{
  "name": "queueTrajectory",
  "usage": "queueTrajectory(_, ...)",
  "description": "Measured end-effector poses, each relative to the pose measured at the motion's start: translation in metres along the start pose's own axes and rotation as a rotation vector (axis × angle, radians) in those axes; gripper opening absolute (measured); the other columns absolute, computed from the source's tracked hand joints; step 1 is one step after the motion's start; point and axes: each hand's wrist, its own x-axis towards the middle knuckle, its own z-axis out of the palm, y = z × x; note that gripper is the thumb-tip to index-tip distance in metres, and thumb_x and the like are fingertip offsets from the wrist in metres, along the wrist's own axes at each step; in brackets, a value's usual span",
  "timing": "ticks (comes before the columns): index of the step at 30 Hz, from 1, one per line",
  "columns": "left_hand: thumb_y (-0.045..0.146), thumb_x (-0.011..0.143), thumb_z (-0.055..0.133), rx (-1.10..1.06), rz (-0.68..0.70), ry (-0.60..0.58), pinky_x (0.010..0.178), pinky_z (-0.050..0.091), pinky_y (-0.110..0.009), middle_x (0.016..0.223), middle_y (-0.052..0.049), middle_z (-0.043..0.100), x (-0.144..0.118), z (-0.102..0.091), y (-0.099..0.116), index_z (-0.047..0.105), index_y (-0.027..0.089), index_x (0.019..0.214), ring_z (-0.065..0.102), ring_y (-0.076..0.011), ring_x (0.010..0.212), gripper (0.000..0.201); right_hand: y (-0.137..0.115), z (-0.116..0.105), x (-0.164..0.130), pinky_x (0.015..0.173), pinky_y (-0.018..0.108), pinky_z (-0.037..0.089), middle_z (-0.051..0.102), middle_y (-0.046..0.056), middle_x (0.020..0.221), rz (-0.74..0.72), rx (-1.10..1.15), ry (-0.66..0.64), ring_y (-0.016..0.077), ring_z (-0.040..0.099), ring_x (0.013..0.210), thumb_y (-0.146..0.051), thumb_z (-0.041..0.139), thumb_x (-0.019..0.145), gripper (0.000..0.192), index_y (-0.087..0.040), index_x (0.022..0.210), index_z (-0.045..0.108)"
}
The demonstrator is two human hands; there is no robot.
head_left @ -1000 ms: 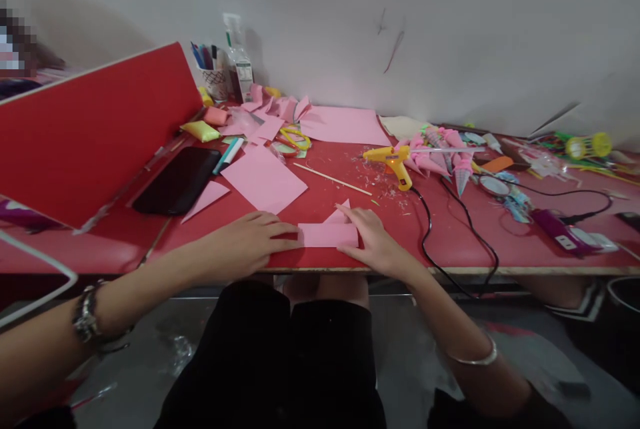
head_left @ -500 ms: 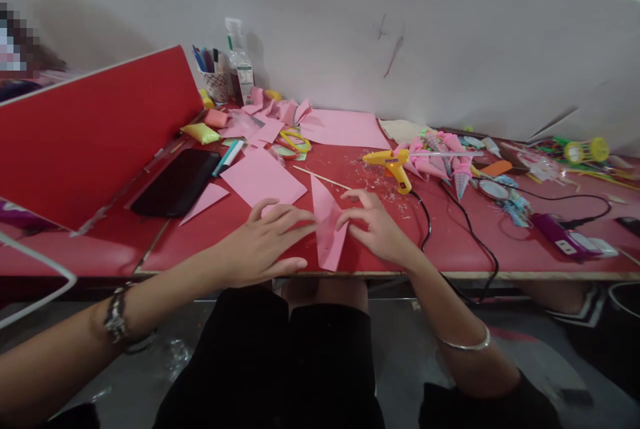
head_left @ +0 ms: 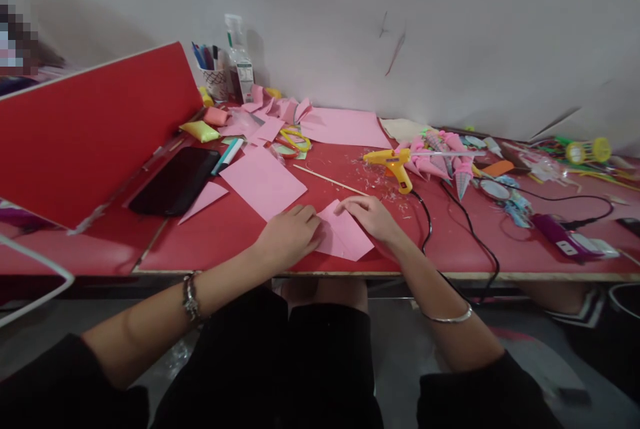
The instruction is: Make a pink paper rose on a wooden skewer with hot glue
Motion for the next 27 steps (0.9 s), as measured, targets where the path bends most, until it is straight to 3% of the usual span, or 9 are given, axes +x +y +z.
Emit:
queueTrajectory(3, 0.028, 0.084, 0.039, 0.048, -0.05, -0.033, 0.069, 0.043, -0.03, 0.093, -0.009, 0.056, 0.0, 0.001, 0.004, 0.053, 0.011, 0.105, 0.054, -0.0201, 0.086, 0.03, 0.0, 0.005, 0.0, 0.062, 0.024, 0.04, 0.061, 0.001, 0.071, 0.02, 0.043, 0.02, 0.0123, 0.055, 0.068, -0.022, 0.048, 0.071, 0.013, -0.016, 0.071, 0.06)
queueTrajectory(8, 0.026, 0.085, 0.04, 0.08, -0.046, -0.081, 0.07, 0.043, -0.031, 0.096, -0.011, 0.055, 0.001, 0.0, 0.003, 0.046, 0.01, 0.116, 0.054, -0.0211, 0.088, 0.036, 0.001, 0.009, 0.004, 0.045, 0.02, 0.029, 0.042, -0.008, 0.05, 0.113, 0.126, -0.013, 0.0071, 0.037, 0.044, -0.023, 0.046, 0.073, 0.015, -0.017, 0.085, 0.052)
queueTrajectory(12, 0.027, 0.085, 0.04, 0.042, -0.018, -0.069, 0.071, 0.042, -0.031, 0.096, -0.01, 0.055, -0.001, 0.001, 0.0, 0.046, 0.011, 0.116, 0.053, -0.0204, 0.088, 0.036, 0.002, 0.01, 0.004, 0.045, 0.02, 0.026, 0.036, -0.009, 0.048, 0.093, 0.098, -0.037, 0.0068, 0.032, 0.042, -0.019, 0.043, 0.073, 0.014, -0.017, 0.085, 0.05)
queueTrajectory(17, 0.024, 0.087, 0.032, 0.096, -0.022, -0.006, 0.07, 0.041, -0.033, 0.094, -0.011, 0.054, -0.003, 0.006, 0.002, 0.045, 0.008, 0.118, 0.053, -0.0222, 0.088, 0.037, 0.005, 0.015, -0.005, 0.047, 0.021, 0.027, 0.031, -0.009, 0.048, 0.032, -0.087, 0.057, 0.0084, 0.034, 0.044, -0.018, 0.041, 0.073, 0.015, -0.018, 0.084, 0.052)
queueTrajectory(21, 0.022, 0.085, 0.033, 0.123, -0.012, -0.021, 0.066, 0.041, -0.032, 0.093, -0.011, 0.054, -0.001, 0.006, 0.004, 0.043, 0.006, 0.119, 0.055, -0.0208, 0.083, 0.039, 0.002, 0.019, -0.01, 0.052, 0.022, 0.029, 0.035, -0.008, 0.047, -0.006, -0.251, 0.073, 0.0089, 0.037, 0.045, -0.015, 0.042, 0.073, 0.017, -0.017, 0.083, 0.055)
queueTrajectory(27, 0.019, 0.085, 0.03, 0.147, 0.004, -0.036, 0.061, 0.04, -0.032, 0.095, -0.012, 0.055, 0.0, 0.005, 0.006, 0.041, 0.004, 0.121, 0.055, -0.0216, 0.082, 0.04, -0.002, 0.021, -0.015, 0.059, 0.023, 0.032, 0.057, -0.002, 0.06, -0.012, -0.397, 0.124, 0.0086, 0.044, 0.048, -0.012, 0.042, 0.073, 0.018, -0.017, 0.08, 0.058)
